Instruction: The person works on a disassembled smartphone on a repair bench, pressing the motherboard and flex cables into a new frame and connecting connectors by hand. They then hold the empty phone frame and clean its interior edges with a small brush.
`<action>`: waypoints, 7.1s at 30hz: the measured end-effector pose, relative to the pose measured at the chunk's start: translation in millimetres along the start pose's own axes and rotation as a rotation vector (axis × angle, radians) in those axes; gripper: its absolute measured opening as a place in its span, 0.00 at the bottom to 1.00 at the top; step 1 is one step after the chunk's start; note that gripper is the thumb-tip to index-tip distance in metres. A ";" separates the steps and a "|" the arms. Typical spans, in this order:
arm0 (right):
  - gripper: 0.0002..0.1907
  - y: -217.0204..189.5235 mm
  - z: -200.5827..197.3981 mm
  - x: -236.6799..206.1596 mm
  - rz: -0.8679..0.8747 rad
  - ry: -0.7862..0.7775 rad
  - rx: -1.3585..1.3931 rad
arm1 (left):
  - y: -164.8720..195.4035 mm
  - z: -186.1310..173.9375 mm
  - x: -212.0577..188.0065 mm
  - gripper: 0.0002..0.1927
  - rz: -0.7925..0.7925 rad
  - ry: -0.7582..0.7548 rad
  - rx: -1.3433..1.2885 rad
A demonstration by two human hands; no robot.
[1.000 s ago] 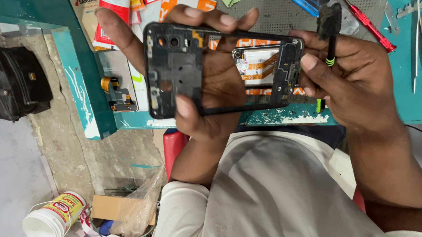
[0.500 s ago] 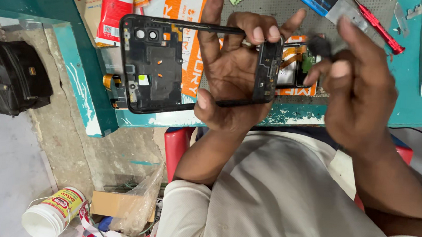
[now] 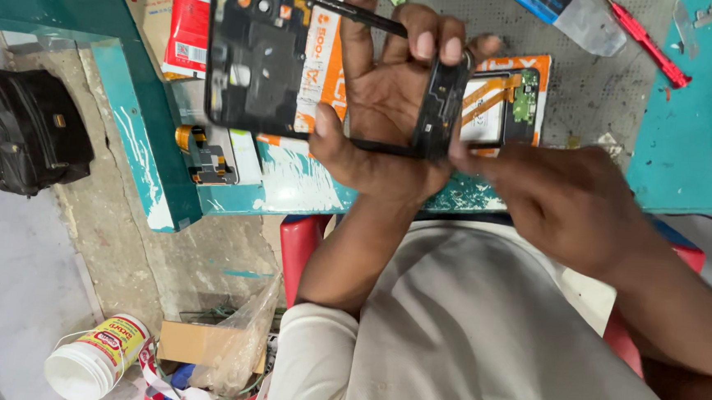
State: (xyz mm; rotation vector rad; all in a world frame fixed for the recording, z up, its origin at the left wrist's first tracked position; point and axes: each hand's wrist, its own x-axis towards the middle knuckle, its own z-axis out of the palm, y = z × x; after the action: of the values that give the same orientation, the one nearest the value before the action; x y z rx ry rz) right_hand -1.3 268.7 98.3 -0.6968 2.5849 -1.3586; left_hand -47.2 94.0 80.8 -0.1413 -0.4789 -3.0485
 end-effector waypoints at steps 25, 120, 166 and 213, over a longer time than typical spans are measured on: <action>0.12 -14.1 -38.0 51.9 -0.080 0.132 0.063 | 4.1 -16.9 -7.1 0.36 -0.240 -0.154 0.038; 0.16 18.4 31.1 -24.5 -0.127 0.703 0.029 | -26.4 -4.2 -33.4 0.28 -0.286 0.130 -0.407; 0.09 10.0 -3.9 -17.9 -0.120 0.612 0.001 | -18.8 12.5 -31.0 0.32 -0.146 0.000 -0.055; 0.07 25.8 -24.2 -50.3 0.229 0.542 0.380 | -25.4 6.9 -20.8 0.48 0.098 -0.393 0.337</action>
State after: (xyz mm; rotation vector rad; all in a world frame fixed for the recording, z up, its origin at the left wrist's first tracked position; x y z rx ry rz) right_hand 26.5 322.3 87.0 0.0387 2.5223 -2.0954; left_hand -27.5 121.0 77.6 -0.7266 -0.9644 -2.7903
